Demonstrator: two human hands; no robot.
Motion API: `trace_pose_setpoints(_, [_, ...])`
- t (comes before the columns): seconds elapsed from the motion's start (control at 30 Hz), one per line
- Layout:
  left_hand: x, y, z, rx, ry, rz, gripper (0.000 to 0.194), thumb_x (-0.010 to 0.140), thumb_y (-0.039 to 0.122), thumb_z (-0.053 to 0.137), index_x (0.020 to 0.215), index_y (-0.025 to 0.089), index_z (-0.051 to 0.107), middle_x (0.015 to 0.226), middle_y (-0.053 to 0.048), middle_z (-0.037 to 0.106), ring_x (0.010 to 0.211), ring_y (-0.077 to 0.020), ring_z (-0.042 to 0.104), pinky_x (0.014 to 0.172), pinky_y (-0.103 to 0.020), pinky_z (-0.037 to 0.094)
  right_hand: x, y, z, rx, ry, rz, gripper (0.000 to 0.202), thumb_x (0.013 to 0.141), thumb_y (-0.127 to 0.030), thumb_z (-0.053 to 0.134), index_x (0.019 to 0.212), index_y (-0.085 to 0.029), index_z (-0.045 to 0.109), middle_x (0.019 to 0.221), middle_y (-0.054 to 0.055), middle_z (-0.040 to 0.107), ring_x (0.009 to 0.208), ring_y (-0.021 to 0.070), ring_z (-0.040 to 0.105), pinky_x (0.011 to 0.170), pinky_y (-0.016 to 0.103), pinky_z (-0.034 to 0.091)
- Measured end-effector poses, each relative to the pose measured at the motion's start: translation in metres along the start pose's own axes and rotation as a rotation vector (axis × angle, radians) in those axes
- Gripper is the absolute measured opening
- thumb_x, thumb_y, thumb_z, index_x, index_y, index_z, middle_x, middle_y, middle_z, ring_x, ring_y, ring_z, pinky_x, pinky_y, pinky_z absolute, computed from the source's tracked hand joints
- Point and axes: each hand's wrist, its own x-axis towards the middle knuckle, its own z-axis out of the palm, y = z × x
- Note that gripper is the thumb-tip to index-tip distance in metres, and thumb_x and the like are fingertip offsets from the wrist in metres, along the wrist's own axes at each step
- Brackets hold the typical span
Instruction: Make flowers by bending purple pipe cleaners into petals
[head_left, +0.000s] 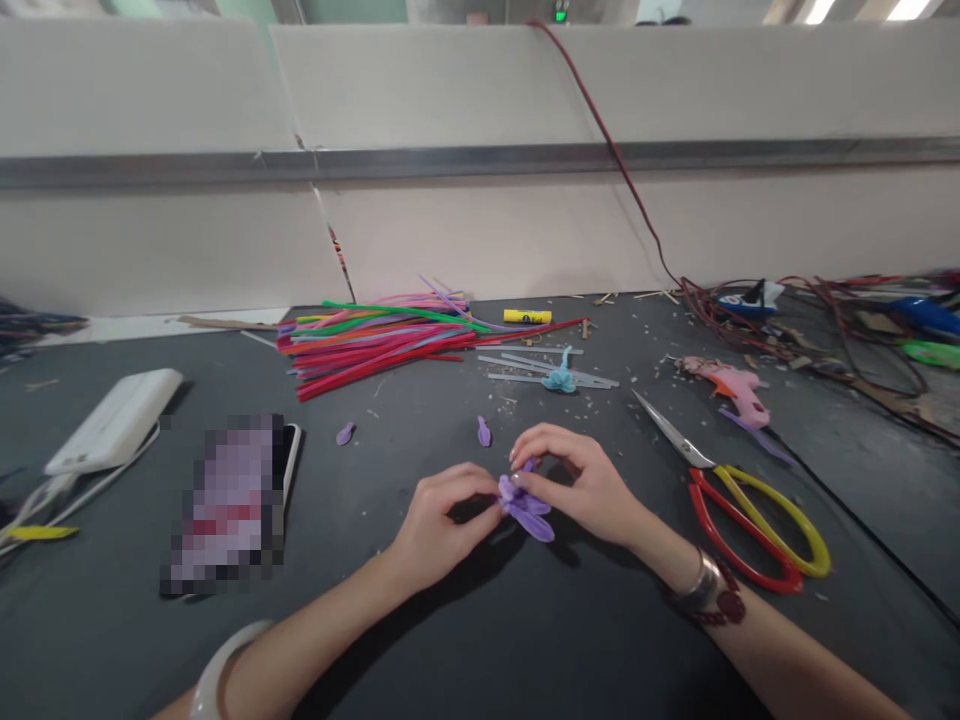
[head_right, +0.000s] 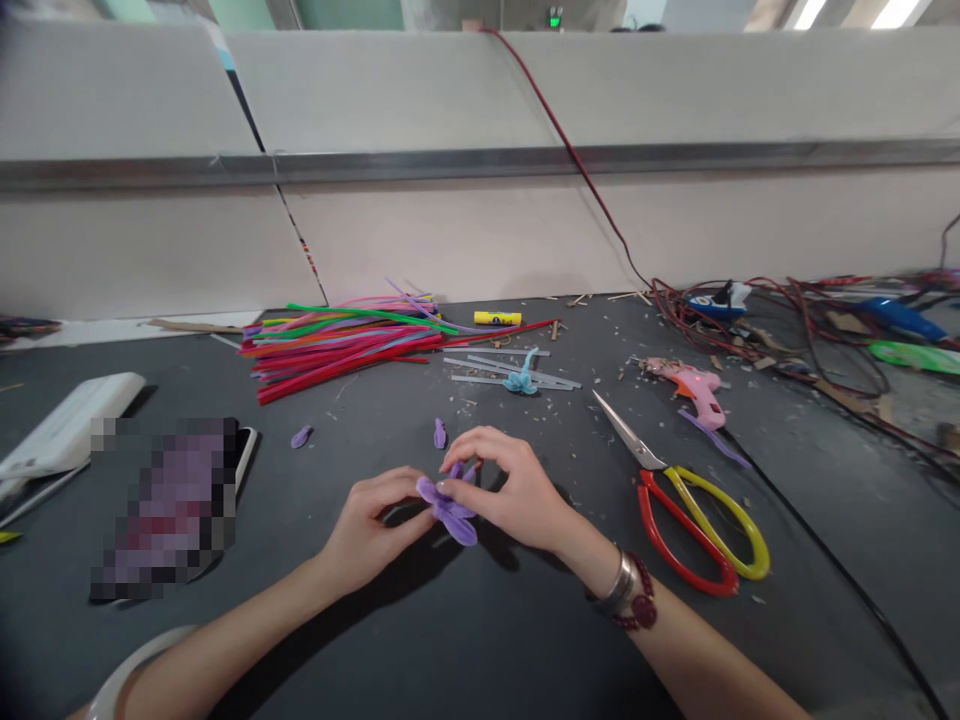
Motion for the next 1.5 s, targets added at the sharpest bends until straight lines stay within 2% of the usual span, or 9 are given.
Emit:
trace_pose_setpoints(0.13, [-0.001, 0.0, -0.001, -0.022, -0.003, -0.022, 0.011, 0.076, 0.02, 0.057, 0.082, 0.016, 0.067, 0.079, -0.007, 0.063, 0.069, -0.0139, 0.059, 0.061, -0.022, 0.047, -0.001, -0.002, -0.003, 0.017, -0.042, 0.068, 0.014, 0.078, -0.015, 0.052, 0.089, -0.017, 0.06, 0.08, 0.004, 0.063, 0.074, 0.0133, 0.058, 0.07, 0.028, 0.047])
trace_pose_setpoints(0.27, [-0.001, 0.001, -0.002, -0.041, 0.0, -0.022, 0.011, 0.075, 0.019, 0.058, 0.081, 0.016, 0.067, 0.08, -0.007, 0.063, 0.066, -0.0127, 0.059, 0.058, -0.021, 0.047, -0.001, -0.004, -0.005, 0.008, -0.128, -0.015, 0.019, 0.074, -0.014, 0.058, 0.092, -0.018, 0.063, 0.084, 0.003, 0.064, 0.078, 0.0134, 0.058, 0.074, 0.028, 0.046])
trace_pose_setpoints(0.53, [0.0, 0.005, -0.002, -0.084, -0.042, 0.003, 0.01, 0.073, 0.019, 0.061, 0.079, 0.015, 0.068, 0.079, -0.007, 0.063, 0.064, -0.0123, 0.058, 0.055, -0.02, 0.047, -0.001, -0.003, 0.001, -0.001, -0.102, 0.05, 0.007, 0.077, -0.021, 0.059, 0.079, -0.017, 0.064, 0.075, 0.001, 0.064, 0.068, 0.0107, 0.057, 0.065, 0.023, 0.045])
trace_pose_setpoints(0.7, [0.0, 0.007, -0.001, -0.203, -0.069, -0.069, 0.012, 0.073, 0.02, 0.06, 0.08, 0.017, 0.069, 0.084, -0.008, 0.067, 0.07, -0.0156, 0.062, 0.061, -0.024, 0.051, -0.004, -0.004, 0.006, -0.031, -0.071, 0.023, 0.006, 0.076, -0.02, 0.059, 0.078, -0.017, 0.063, 0.072, 0.001, 0.062, 0.065, 0.0104, 0.056, 0.061, 0.022, 0.045])
trace_pose_setpoints(0.9, [0.0, 0.007, -0.001, -0.187, -0.068, -0.114, 0.013, 0.074, 0.023, 0.06, 0.08, 0.02, 0.071, 0.08, -0.006, 0.07, 0.069, -0.017, 0.063, 0.062, -0.026, 0.05, -0.005, -0.004, 0.009, -0.038, -0.085, 0.023, 0.008, 0.076, -0.022, 0.059, 0.078, -0.018, 0.065, 0.074, 0.002, 0.063, 0.067, 0.0114, 0.057, 0.063, 0.023, 0.045])
trace_pose_setpoints(1.0, [0.001, 0.006, -0.002, -0.171, -0.039, -0.113, 0.012, 0.074, 0.023, 0.06, 0.079, 0.02, 0.07, 0.082, -0.006, 0.071, 0.071, -0.0173, 0.064, 0.064, -0.026, 0.05, -0.003, -0.004, 0.008, 0.053, -0.075, 0.118, 0.009, 0.073, -0.024, 0.062, 0.079, -0.018, 0.065, 0.075, 0.002, 0.064, 0.068, 0.0119, 0.058, 0.062, 0.023, 0.046])
trace_pose_setpoints(1.13, [0.001, 0.005, -0.002, -0.172, -0.022, -0.079, 0.014, 0.074, 0.021, 0.06, 0.085, 0.019, 0.069, 0.088, -0.007, 0.069, 0.078, -0.0178, 0.064, 0.068, -0.026, 0.05, -0.001, -0.001, 0.005, 0.35, -0.065, 0.31, 0.012, 0.07, -0.022, 0.064, 0.082, -0.017, 0.065, 0.078, 0.002, 0.065, 0.069, 0.0112, 0.06, 0.065, 0.023, 0.049])
trace_pose_setpoints(1.23, [0.0, 0.005, -0.002, -0.178, -0.031, -0.088, 0.016, 0.075, 0.021, 0.058, 0.089, 0.017, 0.067, 0.088, -0.007, 0.069, 0.077, -0.0174, 0.063, 0.07, -0.026, 0.05, -0.001, 0.005, 0.003, 0.513, -0.048, 0.352, 0.015, 0.069, -0.02, 0.066, 0.084, -0.018, 0.064, 0.078, 0.001, 0.065, 0.07, 0.0103, 0.061, 0.067, 0.023, 0.05])
trace_pose_setpoints(1.5, [-0.002, 0.004, -0.003, -0.242, -0.014, -0.109, 0.005, 0.074, 0.018, 0.059, 0.076, 0.016, 0.064, 0.077, -0.004, 0.069, 0.07, -0.0156, 0.063, 0.069, -0.024, 0.048, 0.0, 0.007, 0.004, 0.521, 0.002, 0.394, 0.015, 0.064, -0.018, 0.07, 0.078, -0.016, 0.064, 0.071, 0.0, 0.063, 0.064, 0.009, 0.06, 0.064, 0.022, 0.05])
